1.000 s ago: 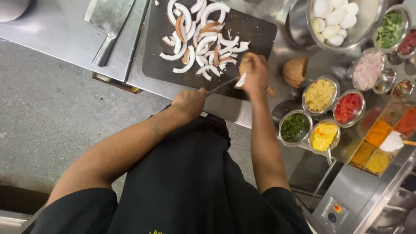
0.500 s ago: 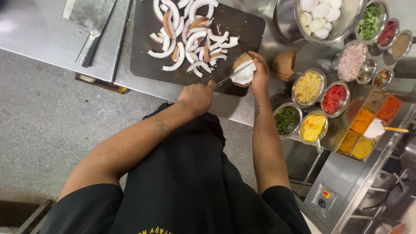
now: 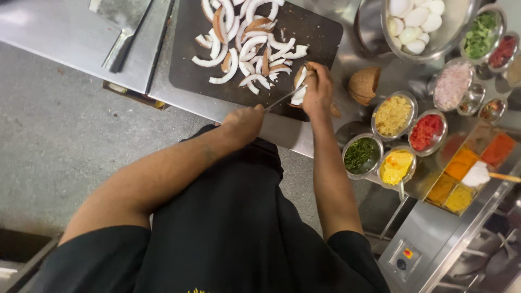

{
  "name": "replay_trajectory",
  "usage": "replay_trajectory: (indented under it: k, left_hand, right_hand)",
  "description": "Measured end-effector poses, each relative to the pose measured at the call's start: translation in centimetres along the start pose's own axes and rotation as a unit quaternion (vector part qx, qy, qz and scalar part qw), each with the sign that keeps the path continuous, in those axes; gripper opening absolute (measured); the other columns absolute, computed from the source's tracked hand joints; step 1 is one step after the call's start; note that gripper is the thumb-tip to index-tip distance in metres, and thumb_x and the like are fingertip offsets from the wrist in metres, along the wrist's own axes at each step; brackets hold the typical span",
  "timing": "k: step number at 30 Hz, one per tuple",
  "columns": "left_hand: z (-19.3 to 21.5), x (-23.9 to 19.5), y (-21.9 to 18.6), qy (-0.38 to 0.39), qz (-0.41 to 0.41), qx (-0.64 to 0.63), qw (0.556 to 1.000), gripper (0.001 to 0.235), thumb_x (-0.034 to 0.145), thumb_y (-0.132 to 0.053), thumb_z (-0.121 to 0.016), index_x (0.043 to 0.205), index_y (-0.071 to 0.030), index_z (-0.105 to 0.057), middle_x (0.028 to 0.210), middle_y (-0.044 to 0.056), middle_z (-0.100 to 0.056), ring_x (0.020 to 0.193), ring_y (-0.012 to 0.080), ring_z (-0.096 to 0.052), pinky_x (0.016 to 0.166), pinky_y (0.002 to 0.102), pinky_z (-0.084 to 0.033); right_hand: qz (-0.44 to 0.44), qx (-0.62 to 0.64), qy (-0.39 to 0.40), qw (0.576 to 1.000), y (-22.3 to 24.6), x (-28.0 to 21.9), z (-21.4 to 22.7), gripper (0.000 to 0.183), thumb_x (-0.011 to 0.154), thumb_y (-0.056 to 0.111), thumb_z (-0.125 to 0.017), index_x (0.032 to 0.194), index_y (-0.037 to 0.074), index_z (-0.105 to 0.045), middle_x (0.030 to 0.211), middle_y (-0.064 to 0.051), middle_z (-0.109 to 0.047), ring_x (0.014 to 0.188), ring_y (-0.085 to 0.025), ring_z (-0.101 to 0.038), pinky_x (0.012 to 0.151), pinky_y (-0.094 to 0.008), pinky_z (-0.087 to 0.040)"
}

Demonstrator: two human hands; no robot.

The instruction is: The person slices coconut meat from a coconut half using a knife on a cutting board. The person then walks to a refrigerator, opens it, and retrieves a small metal container.

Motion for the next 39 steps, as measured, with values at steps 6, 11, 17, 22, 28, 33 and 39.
replay_trajectory:
  k: [6,11,17,22,28,33,39]
  left_hand:
    - [1.3,-0.8,0.5,0.007,0.054,-0.060,0.997,0.024,0.094,-0.012,-0.056,0.116,-0.003,-0.058,0.102,0.023,-0.074,0.096,0.0392,-0.074,0.080,0.047,-0.060]
    - [3.7,-2.7,2.2,0.031,0.077,-0.045,0.996,0.024,0.100,-0.013,-0.049,0.121,-0.003,-0.053,0.102,0.023,-0.074,0.096,0.0399,-0.074,0.081,0.048,-0.059]
    - [4.8,-1.5,-0.4,0.020,-0.025,-0.049,0.998,0.022,0.099,-0.012,-0.047,0.118,-0.002,-0.052,0.099,0.024,-0.073,0.094,0.0404,-0.073,0.080,0.049,-0.059]
    - [3.5,0.1,-1.3,0.008,-0.034,-0.081,0.996,0.023,0.097,-0.010,-0.049,0.118,-0.003,-0.051,0.100,0.024,-0.073,0.095,0.0400,-0.073,0.081,0.049,-0.058]
    - [2.2,1.1,-0.9,-0.001,-0.032,-0.072,0.997,0.018,0.097,-0.009,-0.051,0.114,-0.004,-0.051,0.098,0.024,-0.073,0.093,0.0389,-0.074,0.080,0.047,-0.059]
    - [0.4,0.3,-0.3,-0.049,-0.062,0.025,0.997,0.013,0.101,-0.008,-0.051,0.113,-0.004,-0.054,0.090,0.019,-0.076,0.083,0.0330,-0.077,0.069,0.042,-0.062]
    - [-0.9,0.0,0.9,-0.016,-0.005,-0.002,1.000,0.018,0.096,-0.009,-0.056,0.114,-0.005,-0.054,0.088,0.017,-0.076,0.079,0.0325,-0.077,0.064,0.040,-0.061]
  right_hand:
    - [0.008,0.048,-0.009,0.999,-2.6,0.2,0.1,0.031,0.100,0.015,-0.051,0.121,0.001,-0.069,0.115,-0.017,-0.074,0.106,-0.027,-0.070,0.095,-0.038,-0.052]
    - [-0.143,0.335,0.004,0.931,-9.0,0.4,0.3,0.037,0.102,0.016,-0.049,0.124,-0.003,-0.071,0.120,-0.015,-0.071,0.109,-0.023,-0.067,0.097,-0.033,-0.052]
    - [-0.123,0.407,0.027,0.905,-10.6,0.1,0.0,0.042,0.100,0.018,-0.047,0.129,-0.007,-0.065,0.127,-0.016,-0.069,0.116,-0.023,-0.065,0.105,-0.032,-0.049]
    - [-0.155,0.412,0.016,0.898,-9.7,-0.1,0.2,0.044,0.100,0.020,-0.047,0.131,-0.006,-0.064,0.127,-0.015,-0.069,0.117,-0.023,-0.065,0.106,-0.032,-0.048]
    - [-0.127,0.340,0.030,0.931,-8.3,0.5,0.8,0.042,0.101,0.021,-0.048,0.129,-0.003,-0.067,0.127,-0.016,-0.069,0.117,-0.024,-0.064,0.105,-0.033,-0.048]
    - [-0.084,0.057,0.051,0.994,-4.1,0.1,0.9,0.039,0.103,0.024,-0.044,0.131,0.004,-0.064,0.126,-0.016,-0.067,0.117,-0.028,-0.063,0.103,-0.039,-0.047]
    - [0.109,-0.092,-0.011,0.990,2.7,-0.3,-1.7,0.022,0.108,0.020,-0.052,0.120,0.004,-0.062,0.113,-0.015,-0.064,0.107,-0.032,-0.062,0.096,-0.045,-0.050]
Point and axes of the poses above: each hand's wrist, its own x-axis towards the middle knuckle, its own z-axis out of the back of the hand, y = z × x, the point moved 3 cm from there along x, towards the middle knuckle
